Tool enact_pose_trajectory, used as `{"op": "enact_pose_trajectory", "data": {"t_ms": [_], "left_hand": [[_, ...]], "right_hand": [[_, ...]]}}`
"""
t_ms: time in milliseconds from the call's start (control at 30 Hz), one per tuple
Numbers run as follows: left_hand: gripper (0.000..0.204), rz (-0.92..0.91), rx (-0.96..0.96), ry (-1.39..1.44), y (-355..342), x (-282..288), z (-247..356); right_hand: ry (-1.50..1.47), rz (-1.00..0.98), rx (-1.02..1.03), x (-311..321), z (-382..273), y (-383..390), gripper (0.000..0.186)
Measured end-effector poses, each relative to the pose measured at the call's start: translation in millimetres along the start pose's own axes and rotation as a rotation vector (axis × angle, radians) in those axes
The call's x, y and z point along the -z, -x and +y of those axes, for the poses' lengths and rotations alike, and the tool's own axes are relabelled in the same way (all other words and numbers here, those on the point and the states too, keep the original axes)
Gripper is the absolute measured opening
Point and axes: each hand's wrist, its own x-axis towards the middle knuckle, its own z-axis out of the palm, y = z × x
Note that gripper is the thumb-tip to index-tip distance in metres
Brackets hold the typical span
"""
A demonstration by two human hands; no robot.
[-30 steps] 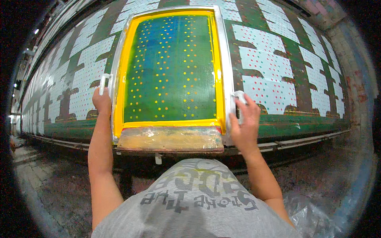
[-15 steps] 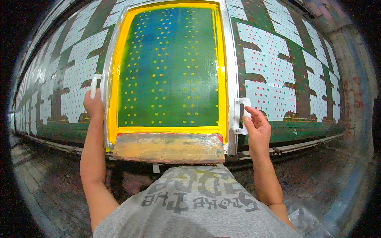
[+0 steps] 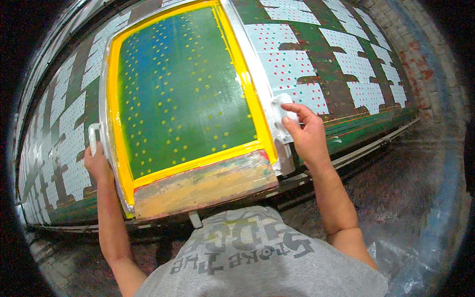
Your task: The person aligns and smooths polka-dotted stencils on a green surface, then uses a squeegee to pull yellow ink across a screen-printing frame, depositing yellow dots through the stencil. The person repeats the squeegee strokes and repositions the frame multiple times.
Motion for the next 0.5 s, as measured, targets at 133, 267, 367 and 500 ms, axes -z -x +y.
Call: {"op": "enact_pose_trajectory", "data": {"t_ms": [133,267,367,500], "left_hand": [[0.020,0.003,-0.030,-0.054,66.6,-59.1,37.5],[0.017,0.046,-0.090,0.015,143.1,-132.1,65.4],[0.016,0.015,-0.093,-0.016,193.0,-161.4,84.9],[0.016,0.044,-0.112,-0.107,243.2,-199.0,105.1]], "right_hand": [[-0.069,0.027,-0.103,64.8,44.3,-22.3,0.034],[0.004,0.027,-0.140,133.2,100.7,-45.8,0.032],[0.006,0.041,-0.172,175.7,137.6,-50.2,0.033],[0.002,0.035,-0.186,221.2,168.4,-62.1,0.034]]}}
